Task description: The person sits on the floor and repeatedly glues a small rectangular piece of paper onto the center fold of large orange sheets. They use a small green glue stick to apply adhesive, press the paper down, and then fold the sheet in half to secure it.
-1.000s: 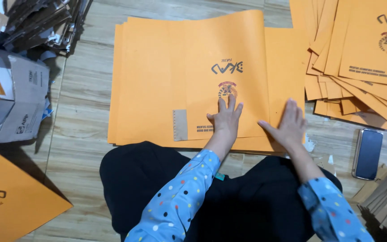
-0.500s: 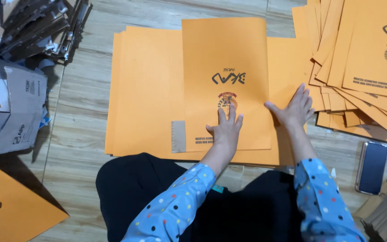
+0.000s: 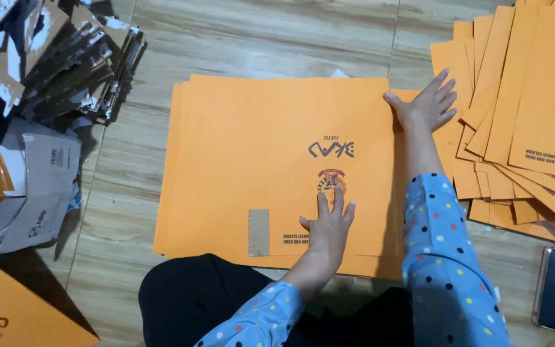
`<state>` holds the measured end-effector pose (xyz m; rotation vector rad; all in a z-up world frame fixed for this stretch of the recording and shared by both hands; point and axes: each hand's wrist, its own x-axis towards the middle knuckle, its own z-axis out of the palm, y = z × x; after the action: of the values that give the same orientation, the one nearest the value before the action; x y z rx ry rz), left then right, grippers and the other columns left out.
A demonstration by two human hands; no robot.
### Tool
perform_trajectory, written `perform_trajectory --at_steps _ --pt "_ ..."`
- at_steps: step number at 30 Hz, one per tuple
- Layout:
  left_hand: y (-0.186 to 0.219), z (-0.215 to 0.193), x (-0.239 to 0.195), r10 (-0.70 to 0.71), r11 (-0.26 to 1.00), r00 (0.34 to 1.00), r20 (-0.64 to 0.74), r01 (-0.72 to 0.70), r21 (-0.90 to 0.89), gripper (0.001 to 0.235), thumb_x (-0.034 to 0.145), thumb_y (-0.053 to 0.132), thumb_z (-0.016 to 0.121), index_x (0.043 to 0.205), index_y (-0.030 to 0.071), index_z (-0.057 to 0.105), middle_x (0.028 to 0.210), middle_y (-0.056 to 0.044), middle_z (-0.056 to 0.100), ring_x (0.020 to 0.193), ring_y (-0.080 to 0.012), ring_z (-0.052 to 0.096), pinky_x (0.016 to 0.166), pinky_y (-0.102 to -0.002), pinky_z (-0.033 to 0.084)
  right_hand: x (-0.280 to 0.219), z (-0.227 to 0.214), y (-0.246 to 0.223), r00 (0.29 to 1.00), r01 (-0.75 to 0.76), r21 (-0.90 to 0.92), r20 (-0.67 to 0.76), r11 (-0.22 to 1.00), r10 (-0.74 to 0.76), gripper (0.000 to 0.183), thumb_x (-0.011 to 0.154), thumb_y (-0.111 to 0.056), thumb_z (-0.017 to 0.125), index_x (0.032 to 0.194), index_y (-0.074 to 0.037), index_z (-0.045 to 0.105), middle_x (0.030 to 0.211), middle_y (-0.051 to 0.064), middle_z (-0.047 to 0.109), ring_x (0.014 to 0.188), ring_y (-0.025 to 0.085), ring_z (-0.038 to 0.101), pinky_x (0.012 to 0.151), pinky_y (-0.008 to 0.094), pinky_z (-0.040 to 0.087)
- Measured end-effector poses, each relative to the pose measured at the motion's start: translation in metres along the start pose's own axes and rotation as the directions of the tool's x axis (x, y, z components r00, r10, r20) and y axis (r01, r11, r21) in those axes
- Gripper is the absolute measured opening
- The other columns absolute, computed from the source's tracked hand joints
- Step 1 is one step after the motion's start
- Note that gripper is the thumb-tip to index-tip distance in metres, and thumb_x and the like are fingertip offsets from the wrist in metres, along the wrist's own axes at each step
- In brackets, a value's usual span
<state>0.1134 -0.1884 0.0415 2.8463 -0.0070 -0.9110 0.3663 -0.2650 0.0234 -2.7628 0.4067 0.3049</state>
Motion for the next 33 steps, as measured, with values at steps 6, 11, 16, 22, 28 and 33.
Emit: perform_trajectory --at_steps 6,11,16,22,28,33 --pt "-0.002 0.002 0.001 0.009 1.000 1.000 -0.001 -0.009 -0.019 0.083 0.070 -0.009 0.067 0.137 0.020 0.029 0.146 -0.016 0.007 0.129 -0.0436 0.011 0.074 -0.064 0.044 -0.010 -0.012 0.006 0.993 0.095 -0.109 0.076 0.990 -0.087 0.108 0.071 -0.057 0.067 0.143 -0.014 -0.001 0.149 0.015 0.004 0.137 0.033 0.005 0.108 0.052 0.001" --pt "0.000 0.017 0.012 -0.002 1.000 0.999 -0.039 0.002 -0.010 0.081 0.072 -0.007 0.066 0.138 0.022 0.029 0.147 -0.015 0.007 0.130 -0.0430 0.012 0.074 -0.065 0.043 -0.049 -0.013 0.057 0.971 0.227 -0.172 0.122 0.959 -0.207 0.105 0.069 -0.052 0.066 0.143 -0.010 0.005 0.147 0.017 0.009 0.135 0.037 0.009 0.107 0.054 0.004" --pt "-0.001 0.011 0.008 -0.009 0.998 1.000 -0.009 0.008 -0.061 0.072 0.079 -0.004 0.058 0.138 0.024 0.028 0.147 -0.011 0.006 0.129 -0.0429 0.009 0.072 -0.072 0.038 -0.117 -0.020 0.121 0.910 0.370 -0.369 0.328 0.853 -0.253 0.109 0.064 -0.065 0.055 0.144 -0.015 0.000 0.149 0.012 0.002 0.135 0.033 0.008 0.107 0.055 0.007" --pt "-0.001 0.018 0.009 -0.010 0.997 0.999 -0.044 0.006 -0.078 0.071 0.080 -0.006 0.055 0.137 0.026 0.028 0.146 -0.011 0.005 0.128 -0.0440 0.008 0.069 -0.075 0.035 -0.169 -0.010 0.190 0.885 0.411 -0.372 0.381 0.832 -0.267 0.118 0.057 -0.072 0.056 0.144 -0.016 -0.001 0.149 0.011 0.000 0.135 0.033 0.008 0.105 0.059 0.009" --pt "0.004 0.011 -0.001 -0.003 0.999 0.996 -0.091 0.008 0.053 0.067 0.081 -0.001 0.057 0.138 0.020 0.029 0.146 -0.016 0.012 0.128 -0.0464 0.014 0.070 -0.073 0.038 -0.192 -0.014 0.189 0.906 0.380 -0.375 0.334 0.845 -0.259 0.111 0.060 -0.060 0.064 0.144 -0.016 0.005 0.148 0.010 0.006 0.132 0.031 0.014 0.104 0.058 0.016" --pt "0.055 0.025 0.003 0.239 0.965 0.956 -0.171 -0.213 0.155 0.057 0.085 0.015 0.056 0.135 0.027 0.033 0.148 -0.003 0.014 0.131 -0.0391 0.018 0.082 -0.074 0.029 -0.185 -0.005 0.202 0.929 0.312 -0.323 0.299 0.894 -0.217 0.116 0.056 -0.066 0.063 0.144 -0.017 0.006 0.148 0.009 0.006 0.131 0.032 0.016 0.104 0.057 0.016"
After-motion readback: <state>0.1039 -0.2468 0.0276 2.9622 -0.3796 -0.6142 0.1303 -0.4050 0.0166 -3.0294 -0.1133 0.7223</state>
